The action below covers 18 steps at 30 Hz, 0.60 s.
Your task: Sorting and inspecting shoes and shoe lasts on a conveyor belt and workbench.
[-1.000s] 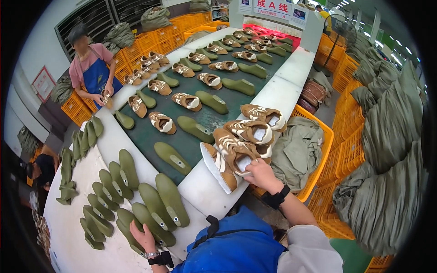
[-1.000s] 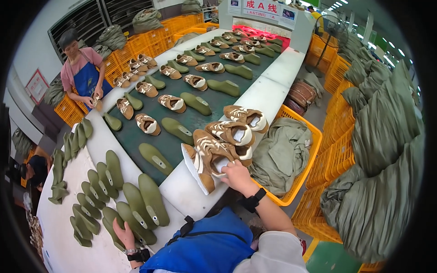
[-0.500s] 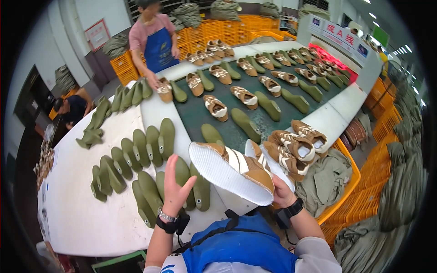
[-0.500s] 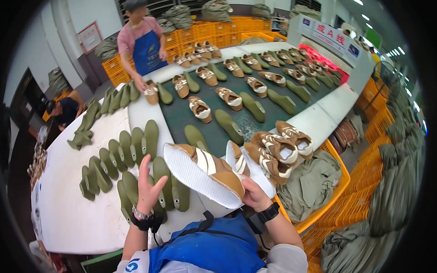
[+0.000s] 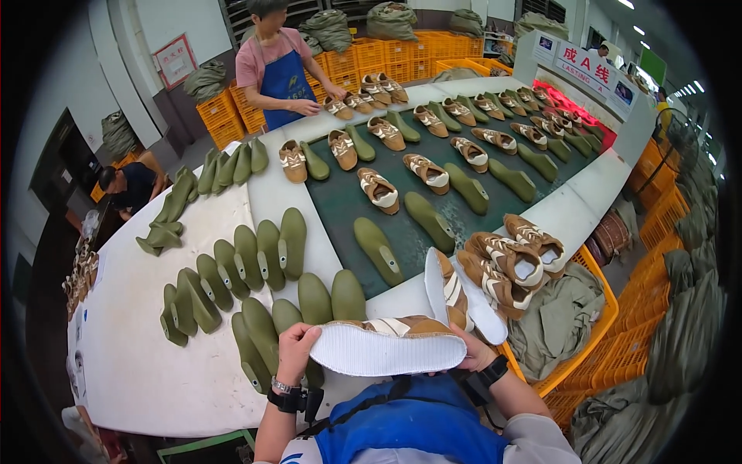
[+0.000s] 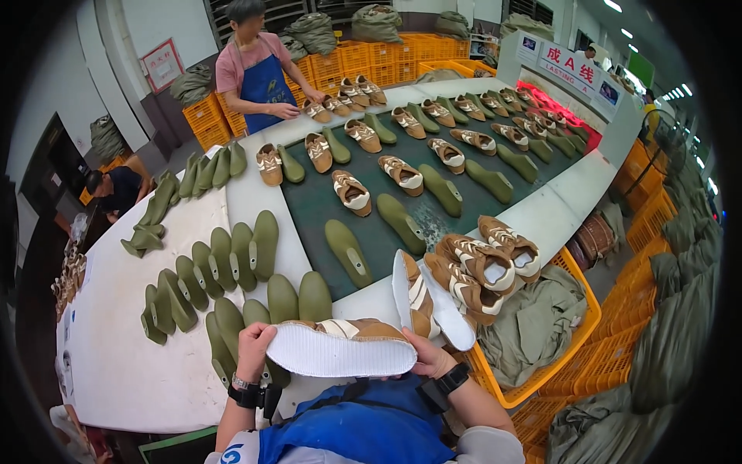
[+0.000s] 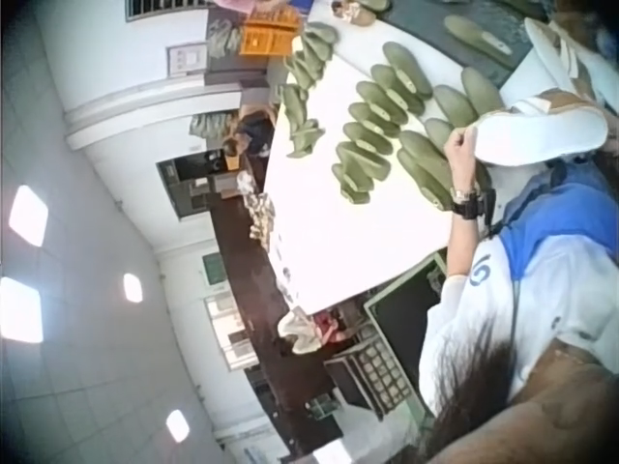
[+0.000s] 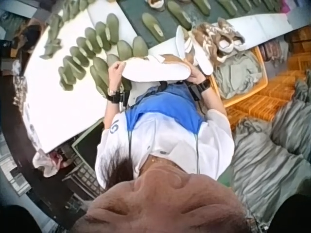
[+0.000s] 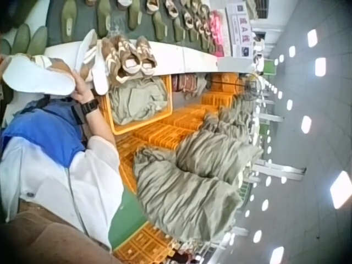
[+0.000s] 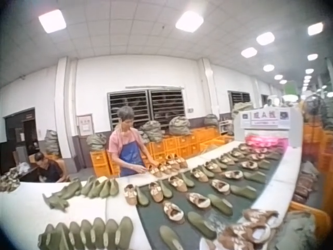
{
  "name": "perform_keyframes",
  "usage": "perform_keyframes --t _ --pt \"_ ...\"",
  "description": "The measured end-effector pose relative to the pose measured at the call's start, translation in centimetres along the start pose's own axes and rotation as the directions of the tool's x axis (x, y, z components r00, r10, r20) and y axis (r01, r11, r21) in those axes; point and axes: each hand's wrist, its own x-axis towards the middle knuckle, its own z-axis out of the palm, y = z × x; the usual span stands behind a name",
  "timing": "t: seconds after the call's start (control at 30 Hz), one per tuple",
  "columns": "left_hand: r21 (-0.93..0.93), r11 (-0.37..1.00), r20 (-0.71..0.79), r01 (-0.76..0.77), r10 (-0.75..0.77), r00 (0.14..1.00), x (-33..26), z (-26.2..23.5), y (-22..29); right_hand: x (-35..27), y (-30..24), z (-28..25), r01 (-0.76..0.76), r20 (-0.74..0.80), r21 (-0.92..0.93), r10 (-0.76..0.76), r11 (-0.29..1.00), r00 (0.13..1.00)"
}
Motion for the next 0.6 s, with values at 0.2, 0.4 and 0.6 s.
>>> perform_keyframes --t 0.2,0.4,0.6 --pt "-0.366 0.894 -0.035 0.257 -0.29 0.957 0.1 0.1 -1.4 3.0 -1.5 3.7 -0.086 -0.202 -0.81 -0.138 0.58 0.969" --pt "-0.103 0.963 0.066 0.25 -0.244 0.968 -1.3 -1.0 -3.1 8.3 -1.1 5.2 -0.08 -0.069 -0.996 -0.247 -0.034 0.967" --pt "0.03 0.995 0.285 0.099 -0.103 0.953 -1.6 0.2 -2.4 13.5 3.7 4.6 0.145 0.191 -0.894 -0.069 -0.423 0.979"
